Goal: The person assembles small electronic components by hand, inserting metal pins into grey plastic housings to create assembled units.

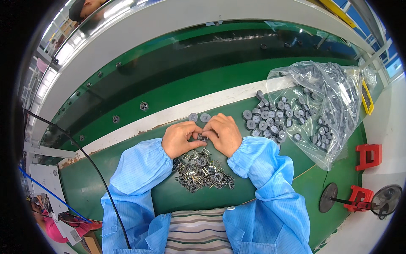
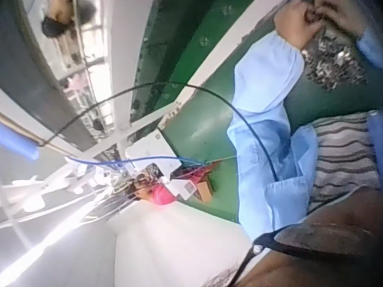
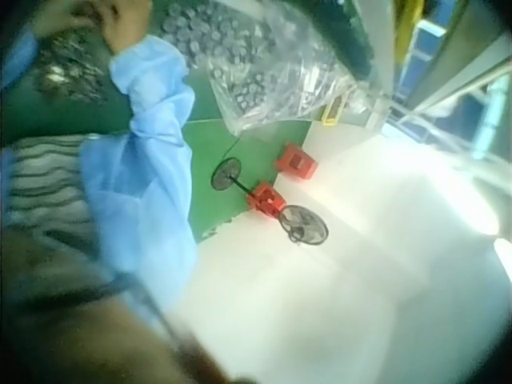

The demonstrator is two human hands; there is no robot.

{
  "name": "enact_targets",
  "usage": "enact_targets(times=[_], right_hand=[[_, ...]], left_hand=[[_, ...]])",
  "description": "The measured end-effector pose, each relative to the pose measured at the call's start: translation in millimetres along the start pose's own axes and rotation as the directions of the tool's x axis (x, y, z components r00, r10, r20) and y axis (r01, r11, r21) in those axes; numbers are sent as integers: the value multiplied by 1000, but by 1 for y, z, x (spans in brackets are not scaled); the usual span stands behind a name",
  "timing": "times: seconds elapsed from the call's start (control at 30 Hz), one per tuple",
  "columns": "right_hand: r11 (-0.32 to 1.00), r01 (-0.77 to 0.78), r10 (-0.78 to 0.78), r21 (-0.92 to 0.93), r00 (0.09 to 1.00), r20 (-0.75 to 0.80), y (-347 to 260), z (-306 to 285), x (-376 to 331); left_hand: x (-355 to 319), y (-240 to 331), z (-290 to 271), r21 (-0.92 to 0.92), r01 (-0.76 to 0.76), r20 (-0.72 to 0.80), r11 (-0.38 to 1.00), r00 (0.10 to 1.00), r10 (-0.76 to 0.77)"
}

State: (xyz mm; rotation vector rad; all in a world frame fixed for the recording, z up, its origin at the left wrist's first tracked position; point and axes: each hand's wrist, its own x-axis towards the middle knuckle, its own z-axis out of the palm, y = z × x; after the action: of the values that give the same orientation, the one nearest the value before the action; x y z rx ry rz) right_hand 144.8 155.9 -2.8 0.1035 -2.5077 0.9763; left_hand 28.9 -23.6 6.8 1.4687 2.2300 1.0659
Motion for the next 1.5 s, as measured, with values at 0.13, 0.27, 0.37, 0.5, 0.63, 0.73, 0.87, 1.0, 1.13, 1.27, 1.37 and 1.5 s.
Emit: enact_targets(times=[0.13, 0.27, 0.37, 0.5, 0.63, 0.73, 0.87, 1.0, 1.13, 1.27, 1.37, 1.5], right_hand=[[997, 71, -73, -32, 996, -50, -6, 4, 2], [974, 166, -175, -155, 984, -45, -13, 4, 4], [996, 61, -58, -66, 997, 58, -9, -2, 3], [867, -379, 359, 324, 925, 123, -10, -13, -6], [965, -50, -54, 258, 924, 379, -7, -31, -6], [983, -8, -63, 182, 923, 380, -7, -15, -7], [973, -151, 99, 175, 957, 273, -8, -19, -6], [977, -204, 211, -66, 969, 127, -4, -26, -5], [982, -170, 181, -80, 971, 155, -4, -33, -1], [994, 11, -41, 113, 963, 267, 0, -39, 1], [997, 32, -50, 73, 964, 261, 4, -34, -1], [999, -51, 49, 1, 961, 272, 0, -39, -2]], left_hand=[[0, -1, -1, -4, 30, 9, 1000, 1000, -29], [-1, -2, -2, -11, 42, 14, 999, 999, -42], [-2, -3, -1, -10, 28, -5, 1000, 1000, -28], [1, 8, -13, -52, 85, 73, 995, 994, -81], [14, -12, -56, -92, 65, -92, 994, 993, -74], [18, -52, -73, -17, 171, -237, 985, 957, -171], [21, -80, -77, 81, 410, -257, 909, 889, -378], [22, -65, -72, 306, 199, -371, 931, 926, -75], [21, -17, -54, 222, -154, -204, 963, 958, 201], [22, -8, -14, 166, -240, -130, 957, 956, 262], [28, -15, -2, 223, -278, -109, 934, 946, 307], [20, -14, -6, 147, -193, -91, 970, 974, 207]])
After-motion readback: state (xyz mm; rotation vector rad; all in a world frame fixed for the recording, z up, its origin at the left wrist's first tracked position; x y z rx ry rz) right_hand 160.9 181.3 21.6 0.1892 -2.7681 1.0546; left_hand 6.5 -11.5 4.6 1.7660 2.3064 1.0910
